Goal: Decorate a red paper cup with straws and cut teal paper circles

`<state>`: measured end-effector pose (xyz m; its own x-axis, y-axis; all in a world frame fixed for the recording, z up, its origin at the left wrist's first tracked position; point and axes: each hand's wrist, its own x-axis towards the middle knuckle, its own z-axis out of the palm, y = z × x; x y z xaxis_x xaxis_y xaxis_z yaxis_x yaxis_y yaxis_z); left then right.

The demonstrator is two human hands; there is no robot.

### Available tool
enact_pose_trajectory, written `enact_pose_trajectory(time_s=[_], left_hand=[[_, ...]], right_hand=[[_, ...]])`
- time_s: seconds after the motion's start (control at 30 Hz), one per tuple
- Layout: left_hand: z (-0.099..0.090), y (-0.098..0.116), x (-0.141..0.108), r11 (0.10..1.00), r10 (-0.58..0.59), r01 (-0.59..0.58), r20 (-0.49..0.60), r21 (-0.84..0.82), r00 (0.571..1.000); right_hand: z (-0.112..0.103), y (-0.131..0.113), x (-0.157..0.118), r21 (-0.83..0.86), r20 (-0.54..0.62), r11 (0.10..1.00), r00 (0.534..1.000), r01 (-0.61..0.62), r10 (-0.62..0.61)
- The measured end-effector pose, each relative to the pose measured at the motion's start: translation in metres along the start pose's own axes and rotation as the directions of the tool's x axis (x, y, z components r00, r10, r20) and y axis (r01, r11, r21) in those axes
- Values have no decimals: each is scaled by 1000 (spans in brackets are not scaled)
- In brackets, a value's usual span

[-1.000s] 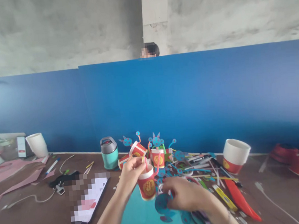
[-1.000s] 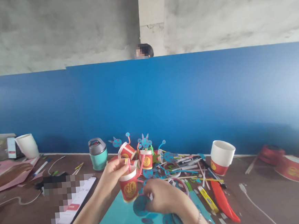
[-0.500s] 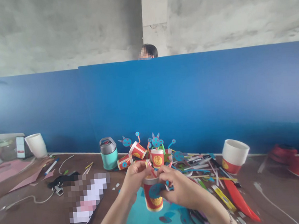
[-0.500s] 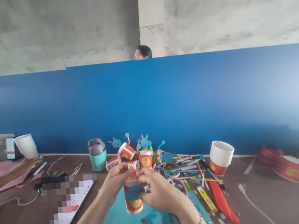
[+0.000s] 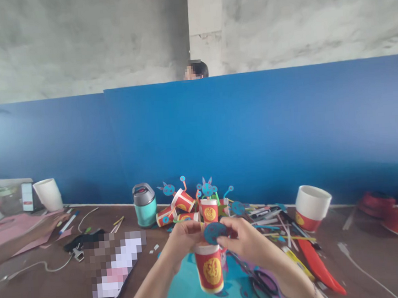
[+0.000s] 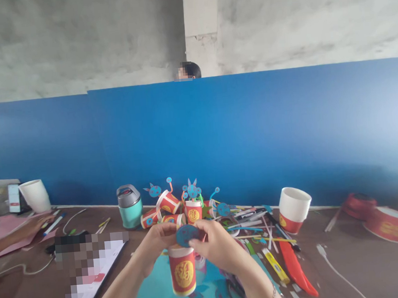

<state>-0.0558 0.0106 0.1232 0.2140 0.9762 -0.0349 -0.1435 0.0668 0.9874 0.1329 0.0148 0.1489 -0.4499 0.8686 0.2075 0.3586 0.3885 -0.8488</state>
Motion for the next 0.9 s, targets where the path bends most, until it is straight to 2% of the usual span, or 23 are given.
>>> enact_pose_trajectory(time_s=[0.1,0.2,0.4,0.63,0.9], left_hand=[[1,-5,1,1000,-4,4,58,0,998],[1,-12,4,1000,-15,17,106,-14,994],[0,-24,10,999,-13,14,14,-36,1000],[5,-16,7,999,0,3,51,-44,999],[10,-11,4,999,6,-4,66,-40,998]], right_hand=[[-1,7,5,59,-63,996,996,-63,66],[-1,13,9,105,-80,994,997,-6,14],[2,18,12,-65,-137,997,989,47,-56],[8,18,15,-101,-91,993,993,61,-70],[13,25,16,-162,-105,986,993,26,-44]])
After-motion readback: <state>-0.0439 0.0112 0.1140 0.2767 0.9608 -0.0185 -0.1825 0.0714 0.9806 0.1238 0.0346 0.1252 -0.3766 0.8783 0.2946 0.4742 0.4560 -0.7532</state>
